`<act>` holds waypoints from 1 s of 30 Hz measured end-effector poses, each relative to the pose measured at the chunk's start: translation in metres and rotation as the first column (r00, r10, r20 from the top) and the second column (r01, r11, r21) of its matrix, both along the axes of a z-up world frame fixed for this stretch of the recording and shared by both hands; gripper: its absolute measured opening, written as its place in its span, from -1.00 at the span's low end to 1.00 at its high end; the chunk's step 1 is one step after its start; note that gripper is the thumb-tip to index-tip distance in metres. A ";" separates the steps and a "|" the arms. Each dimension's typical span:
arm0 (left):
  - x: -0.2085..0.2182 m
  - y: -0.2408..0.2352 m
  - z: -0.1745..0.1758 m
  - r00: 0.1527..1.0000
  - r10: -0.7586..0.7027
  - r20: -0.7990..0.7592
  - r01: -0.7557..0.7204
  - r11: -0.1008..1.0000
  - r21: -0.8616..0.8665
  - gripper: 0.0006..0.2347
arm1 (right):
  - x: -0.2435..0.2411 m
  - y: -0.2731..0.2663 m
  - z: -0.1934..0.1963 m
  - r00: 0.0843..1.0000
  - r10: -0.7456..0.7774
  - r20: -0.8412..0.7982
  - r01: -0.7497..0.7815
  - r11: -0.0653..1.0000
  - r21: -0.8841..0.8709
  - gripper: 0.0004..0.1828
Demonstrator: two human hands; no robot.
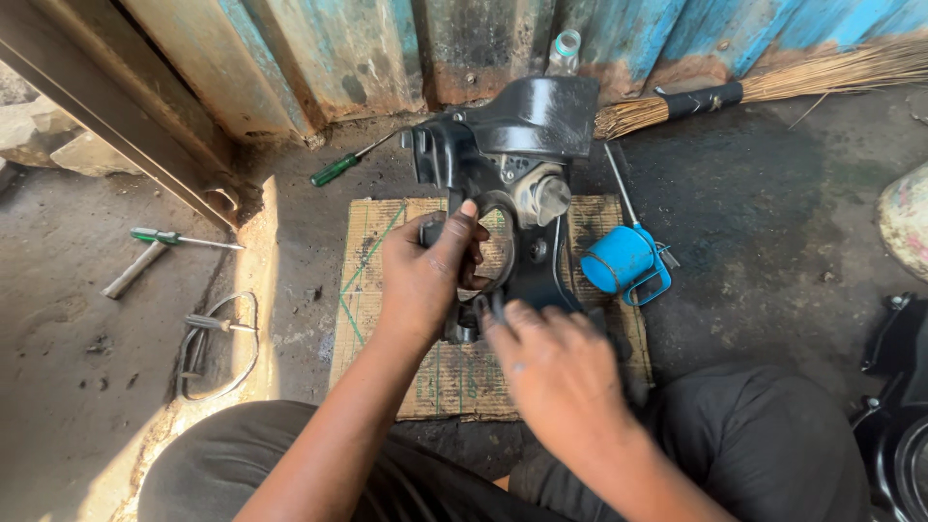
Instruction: The person sits on the ground and wipes a black mechanical part with a dark cloth. They rotate the part to clean different sides and occasionally dip the cloth into a blue container to apply liquid. The person continues wiping the part thoroughly throughout the video.
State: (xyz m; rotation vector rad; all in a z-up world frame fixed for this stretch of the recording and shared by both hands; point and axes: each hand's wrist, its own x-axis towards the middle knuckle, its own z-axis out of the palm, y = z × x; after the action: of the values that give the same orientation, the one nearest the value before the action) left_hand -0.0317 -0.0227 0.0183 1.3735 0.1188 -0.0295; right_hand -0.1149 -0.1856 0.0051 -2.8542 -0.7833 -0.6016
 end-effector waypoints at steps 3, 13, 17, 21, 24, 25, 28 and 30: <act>0.000 0.003 -0.002 1.000 0.005 0.023 -0.005 1.000 -0.001 -0.68 | 0.004 -0.005 -0.005 0.998 0.054 -0.010 -0.051 0.983 0.178 -0.61; -0.006 -0.013 0.008 0.994 0.030 0.105 -0.027 0.999 -0.032 -0.66 | 0.008 -0.008 0.024 0.981 -0.170 0.089 0.147 0.964 0.223 -0.53; -0.006 -0.010 0.011 0.981 0.163 0.106 -0.163 0.987 -0.001 -0.68 | -0.003 0.011 0.016 0.995 -0.104 0.004 0.101 0.979 0.178 -0.55; -0.005 -0.002 0.011 0.979 0.159 0.131 -0.156 0.987 -0.036 -0.69 | -0.006 0.017 0.012 0.998 0.039 -0.039 -0.020 0.910 0.413 -0.59; 0.000 0.008 0.008 0.980 0.134 0.147 -0.125 0.990 -0.067 -0.66 | -0.002 0.000 0.018 0.997 -0.033 -0.071 0.060 0.902 0.428 -0.57; 0.003 0.008 0.008 0.979 0.135 0.154 -0.122 0.988 -0.092 -0.65 | -0.001 -0.003 0.021 0.997 -0.079 -0.004 0.075 0.927 0.368 -0.55; 0.002 0.002 0.008 0.983 0.140 0.117 -0.135 0.990 -0.051 -0.66 | 0.004 0.001 0.022 0.987 -0.144 0.073 0.121 0.961 0.249 -0.55; 0.001 -0.005 0.008 0.982 0.128 0.136 -0.130 0.991 0.010 -0.67 | 0.005 0.010 0.017 0.985 -0.159 0.068 0.144 0.970 0.195 -0.55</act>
State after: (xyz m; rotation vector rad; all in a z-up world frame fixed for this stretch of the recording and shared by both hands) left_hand -0.0311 -0.0276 0.0264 1.3797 0.0945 0.1733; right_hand -0.1094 -0.1751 0.0218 -2.7440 -0.4905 -0.7746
